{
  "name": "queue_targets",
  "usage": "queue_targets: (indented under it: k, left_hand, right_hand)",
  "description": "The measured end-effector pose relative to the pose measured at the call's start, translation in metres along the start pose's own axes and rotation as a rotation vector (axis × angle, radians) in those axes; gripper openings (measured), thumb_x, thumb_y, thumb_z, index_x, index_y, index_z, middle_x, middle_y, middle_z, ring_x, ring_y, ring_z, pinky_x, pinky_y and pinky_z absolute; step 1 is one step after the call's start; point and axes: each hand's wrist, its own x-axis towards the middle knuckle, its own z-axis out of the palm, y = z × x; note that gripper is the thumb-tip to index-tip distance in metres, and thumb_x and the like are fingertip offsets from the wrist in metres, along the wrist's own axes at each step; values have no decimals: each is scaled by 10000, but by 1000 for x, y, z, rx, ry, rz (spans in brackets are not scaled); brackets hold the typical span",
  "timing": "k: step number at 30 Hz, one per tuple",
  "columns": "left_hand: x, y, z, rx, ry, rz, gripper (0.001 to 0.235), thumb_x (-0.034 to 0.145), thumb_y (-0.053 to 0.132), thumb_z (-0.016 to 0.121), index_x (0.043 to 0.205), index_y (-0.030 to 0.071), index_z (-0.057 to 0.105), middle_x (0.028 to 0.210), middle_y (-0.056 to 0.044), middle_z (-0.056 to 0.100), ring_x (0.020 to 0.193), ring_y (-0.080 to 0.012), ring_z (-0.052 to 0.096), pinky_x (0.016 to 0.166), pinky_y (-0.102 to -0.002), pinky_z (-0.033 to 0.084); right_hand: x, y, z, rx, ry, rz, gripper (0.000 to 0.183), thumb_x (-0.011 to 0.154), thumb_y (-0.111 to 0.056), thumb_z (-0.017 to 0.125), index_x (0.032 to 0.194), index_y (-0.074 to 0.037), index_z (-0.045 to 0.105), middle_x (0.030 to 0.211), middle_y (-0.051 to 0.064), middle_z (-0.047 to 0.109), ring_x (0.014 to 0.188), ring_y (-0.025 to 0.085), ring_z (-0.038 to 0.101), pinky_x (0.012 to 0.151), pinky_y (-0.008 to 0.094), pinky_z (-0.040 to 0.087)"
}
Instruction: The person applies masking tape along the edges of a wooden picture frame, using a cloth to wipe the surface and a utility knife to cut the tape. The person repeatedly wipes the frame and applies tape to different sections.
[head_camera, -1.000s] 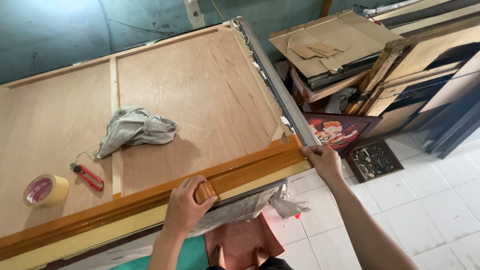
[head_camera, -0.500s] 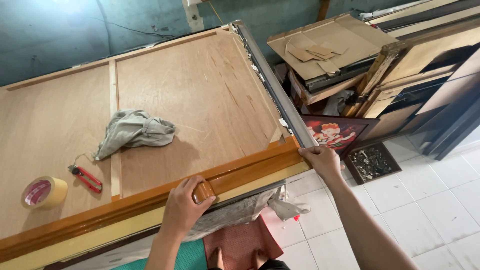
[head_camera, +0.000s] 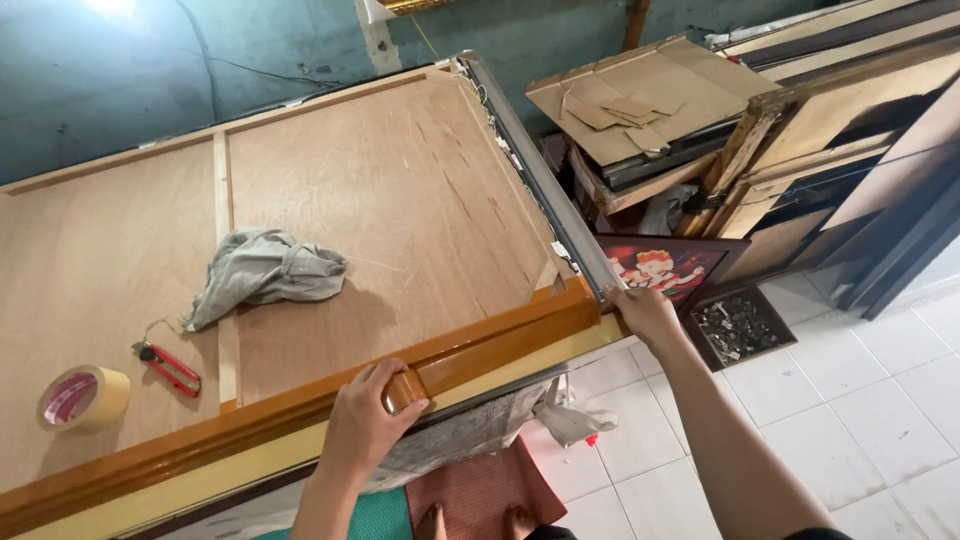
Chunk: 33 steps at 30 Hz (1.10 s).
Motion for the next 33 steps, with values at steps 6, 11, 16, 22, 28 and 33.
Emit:
queue_targets:
  k: [6, 11, 16, 22, 28, 33]
  left_hand:
    - [0, 4, -5, -18, -24, -31, 433, 669, 347, 729, 1034, 192, 554, 996, 34, 618, 871, -201, 589, 827, -352, 432]
    - [1, 3, -6, -26, -10, 4, 409, 662, 339, 742, 990, 186, 552, 928, 40, 625, 809, -165, 605, 816, -341, 436]
    - [0, -1, -6, -30, -27, 13, 429, 665, 328, 746, 1006, 181, 532, 930, 7, 620, 776, -188, 603, 740, -334, 466]
    - [-7, -37, -9, 148, 8, 187, 602, 599, 373, 798, 1073, 198, 472, 1039, 13, 630, 915, -201, 594, 840, -336, 376]
    - [-25, -108, -31, 295, 55, 404, 555, 589, 117, 762, 1037, 181, 442, 938, -42, 654, 821, -191, 642, 787, -344, 425]
    - [-61, -187, -92, 494, 128, 371, 637, 538, 181, 791, 1088, 140, 472, 973, -41, 643, 896, -209, 628, 851, -381, 442]
  right_hand:
    - [-24, -13, -9, 20, -78, -35, 525, 742, -520, 542, 959, -65, 689, 1027, 77, 632, 865, 216, 569, 723, 315, 433]
    - [-14, -4, -7, 49, -112, -113, 371, 732, -410, 629, 857, -69, 707, 947, 48, 667, 829, 175, 574, 718, 303, 427]
    - [-14, -1, -7, 74, -137, -143, 320, 753, -361, 627, 854, -63, 687, 1043, 15, 673, 947, 156, 597, 839, 290, 419]
    - [-8, 6, -1, -23, -87, -160, 331, 754, -393, 612, 850, -92, 715, 904, 41, 669, 808, 170, 580, 718, 292, 413]
    - [-7, 6, 6, -144, -18, -186, 405, 757, -468, 577, 906, -116, 710, 914, 77, 672, 817, 224, 597, 712, 326, 424]
    - [-1, 8, 12, -184, 39, -135, 461, 741, -491, 592, 993, -120, 698, 1016, 116, 650, 875, 274, 595, 760, 352, 433]
